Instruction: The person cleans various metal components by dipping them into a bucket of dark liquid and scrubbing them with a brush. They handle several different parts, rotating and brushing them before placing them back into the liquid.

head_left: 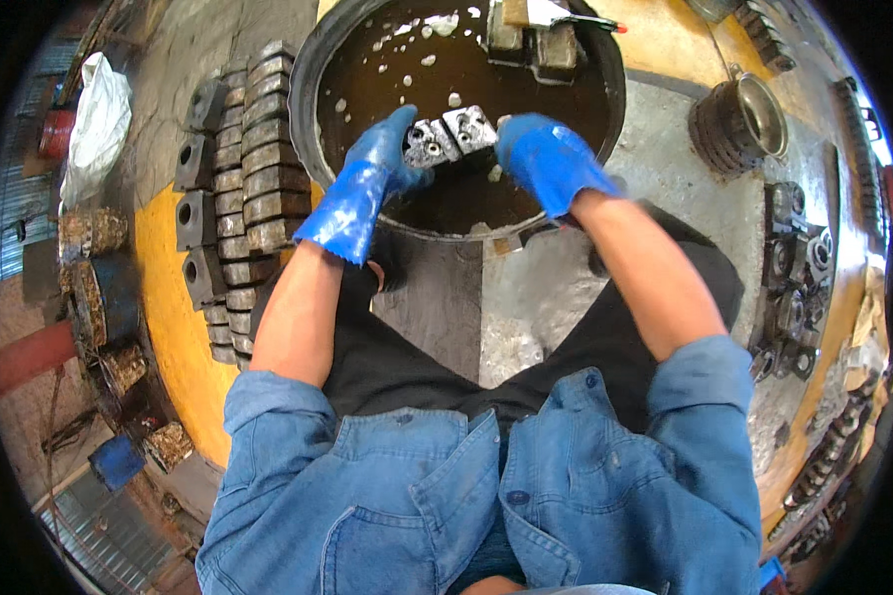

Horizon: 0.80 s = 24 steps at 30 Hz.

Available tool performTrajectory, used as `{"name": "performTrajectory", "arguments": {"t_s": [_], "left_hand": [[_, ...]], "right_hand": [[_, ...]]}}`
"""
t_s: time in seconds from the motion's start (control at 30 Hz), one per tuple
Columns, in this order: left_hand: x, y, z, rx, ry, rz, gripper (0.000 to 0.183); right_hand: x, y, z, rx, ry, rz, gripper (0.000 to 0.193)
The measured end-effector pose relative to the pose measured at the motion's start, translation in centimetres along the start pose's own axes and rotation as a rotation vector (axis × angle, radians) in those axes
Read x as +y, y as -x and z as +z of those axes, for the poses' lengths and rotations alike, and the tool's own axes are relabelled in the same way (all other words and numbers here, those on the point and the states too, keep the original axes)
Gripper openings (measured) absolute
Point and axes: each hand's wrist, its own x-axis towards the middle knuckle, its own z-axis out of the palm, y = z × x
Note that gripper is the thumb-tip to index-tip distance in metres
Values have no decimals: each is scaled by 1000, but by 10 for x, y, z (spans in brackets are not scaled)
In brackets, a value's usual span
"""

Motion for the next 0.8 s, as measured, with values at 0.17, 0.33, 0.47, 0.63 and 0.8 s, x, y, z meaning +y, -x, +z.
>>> {"name": "performTrajectory", "arguments": {"t_s": [0.17,0.33,0.47,0.63,0.8], "left_hand": [[-1,5,1,-18,64,-64,108],[18,5,-3,15,37,-86,109],[18,1,-2,3,7,-97,107],[1,-2,3,-8,59,-105,109],[9,-3,0,7,25,-99,108]], "right_hand": [[-2,8,-44,-190,-295,-21,27],[-46,20,-45,-323,-73,104,30],[-43,19,-26,-161,24,90,28],[-37,10,-33,-356,-227,219,31],[-35,6,-24,-292,-263,225,30]]}}
